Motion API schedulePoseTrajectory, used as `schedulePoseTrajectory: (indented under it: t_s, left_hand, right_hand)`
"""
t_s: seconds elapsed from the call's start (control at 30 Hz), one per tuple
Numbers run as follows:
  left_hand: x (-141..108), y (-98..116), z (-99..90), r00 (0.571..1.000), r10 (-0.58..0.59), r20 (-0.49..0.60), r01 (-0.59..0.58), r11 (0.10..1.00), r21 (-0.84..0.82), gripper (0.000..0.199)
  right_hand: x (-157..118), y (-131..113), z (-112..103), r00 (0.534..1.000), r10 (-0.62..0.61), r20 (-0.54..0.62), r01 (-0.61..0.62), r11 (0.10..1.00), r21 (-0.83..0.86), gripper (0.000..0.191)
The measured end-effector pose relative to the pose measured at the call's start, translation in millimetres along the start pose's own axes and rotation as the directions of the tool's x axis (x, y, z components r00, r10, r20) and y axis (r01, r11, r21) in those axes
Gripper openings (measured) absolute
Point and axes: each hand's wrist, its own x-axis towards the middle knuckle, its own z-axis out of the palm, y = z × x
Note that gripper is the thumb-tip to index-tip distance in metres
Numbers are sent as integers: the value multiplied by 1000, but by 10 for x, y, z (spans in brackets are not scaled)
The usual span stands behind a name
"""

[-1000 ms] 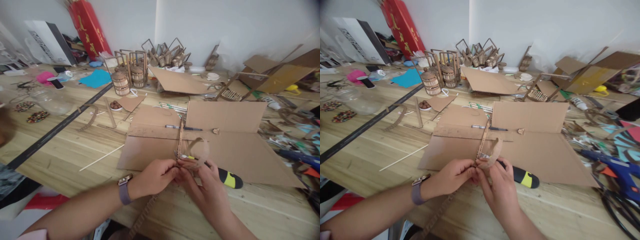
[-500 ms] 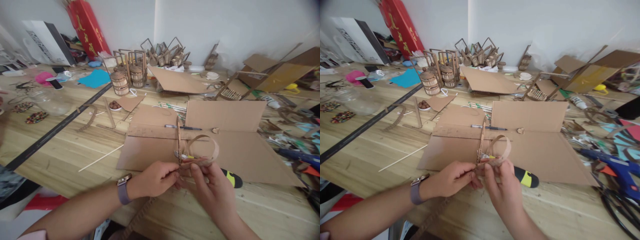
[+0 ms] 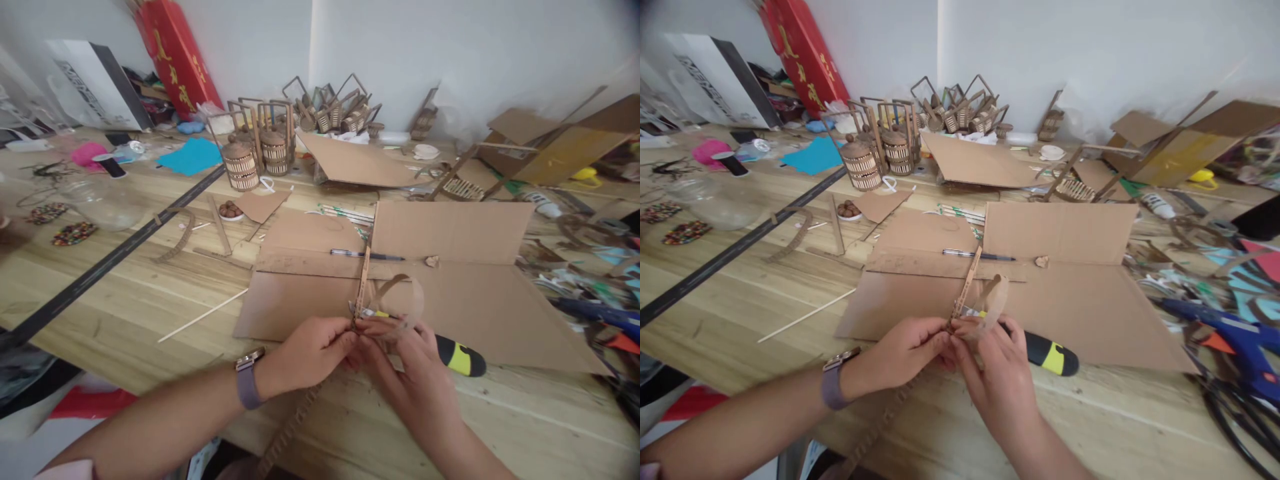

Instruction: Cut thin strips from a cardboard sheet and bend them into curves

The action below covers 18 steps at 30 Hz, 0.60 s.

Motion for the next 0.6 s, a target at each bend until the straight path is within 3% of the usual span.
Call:
schedulePoseTrajectory:
  t_s: [0.4,0.6]
  left_hand:
    - [-21,47,15,998,-13,53,12,1000,19,40]
    - [-2,-1,12,1000,-3,-9,3,1000,0,40]
  right_hand:
    - [35,-43,-73,986,162,-48,-162,987,14,11]
    - [14,-46,-26,998,56,-15,-56,998,35,7]
